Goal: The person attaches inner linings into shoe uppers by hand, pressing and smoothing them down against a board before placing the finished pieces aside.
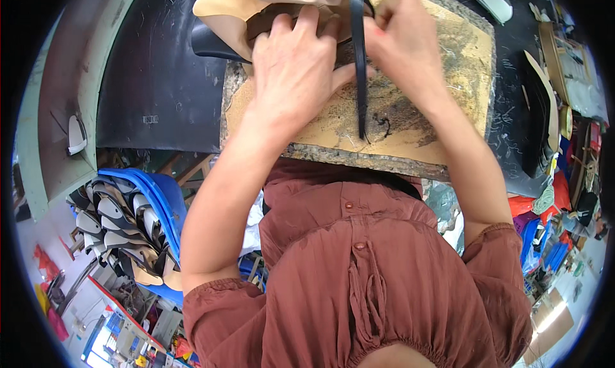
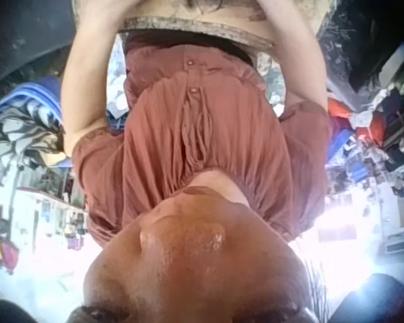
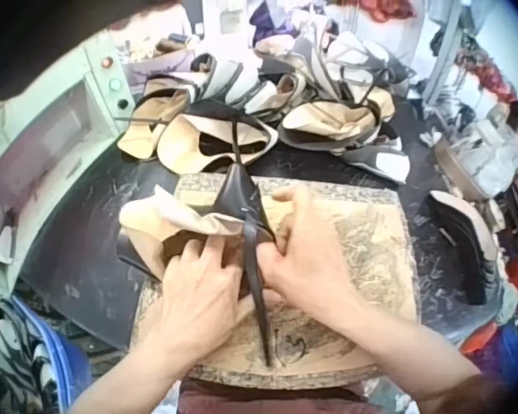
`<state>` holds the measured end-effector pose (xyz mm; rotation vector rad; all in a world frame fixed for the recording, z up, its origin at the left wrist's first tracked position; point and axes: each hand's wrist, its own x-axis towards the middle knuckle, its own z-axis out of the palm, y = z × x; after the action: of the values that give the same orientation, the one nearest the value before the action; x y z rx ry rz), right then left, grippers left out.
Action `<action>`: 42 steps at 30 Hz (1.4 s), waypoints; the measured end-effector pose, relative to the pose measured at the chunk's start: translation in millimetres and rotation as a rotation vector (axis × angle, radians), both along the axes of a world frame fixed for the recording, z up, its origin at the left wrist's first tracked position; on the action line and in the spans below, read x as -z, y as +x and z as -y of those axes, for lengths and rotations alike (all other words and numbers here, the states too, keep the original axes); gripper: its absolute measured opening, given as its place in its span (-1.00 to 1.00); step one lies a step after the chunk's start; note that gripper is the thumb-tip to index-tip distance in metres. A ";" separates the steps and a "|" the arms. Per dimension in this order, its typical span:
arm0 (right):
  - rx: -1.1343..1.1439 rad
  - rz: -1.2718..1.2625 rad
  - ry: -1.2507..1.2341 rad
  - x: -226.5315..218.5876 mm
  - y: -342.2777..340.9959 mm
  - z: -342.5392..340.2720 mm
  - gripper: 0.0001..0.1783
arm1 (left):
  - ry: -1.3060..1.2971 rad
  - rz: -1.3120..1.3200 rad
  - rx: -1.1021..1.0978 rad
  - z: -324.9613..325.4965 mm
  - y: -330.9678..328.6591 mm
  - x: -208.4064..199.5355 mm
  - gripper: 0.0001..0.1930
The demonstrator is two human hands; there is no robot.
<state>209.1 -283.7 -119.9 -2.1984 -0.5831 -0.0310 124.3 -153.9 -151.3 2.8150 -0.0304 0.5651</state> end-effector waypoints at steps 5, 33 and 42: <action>-0.049 -0.398 0.239 -45.3 3.1 7.3 -0.77 | -0.343 0.109 0.015 -0.7 20.8 -23.3 -0.72; -0.465 0.251 0.216 -33.1 -70.7 40.5 -0.75 | -1.948 0.315 -0.355 43.2 -17.6 -82.8 -0.62; -0.371 0.369 0.312 -45.4 -60.2 47.8 -0.79 | -2.165 0.378 -0.426 33.3 -14.6 -48.4 -0.57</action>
<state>149.0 -331.5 -74.5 -1.7625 -1.1061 -0.3152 109.6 -187.2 -102.9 0.5837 0.6503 0.5541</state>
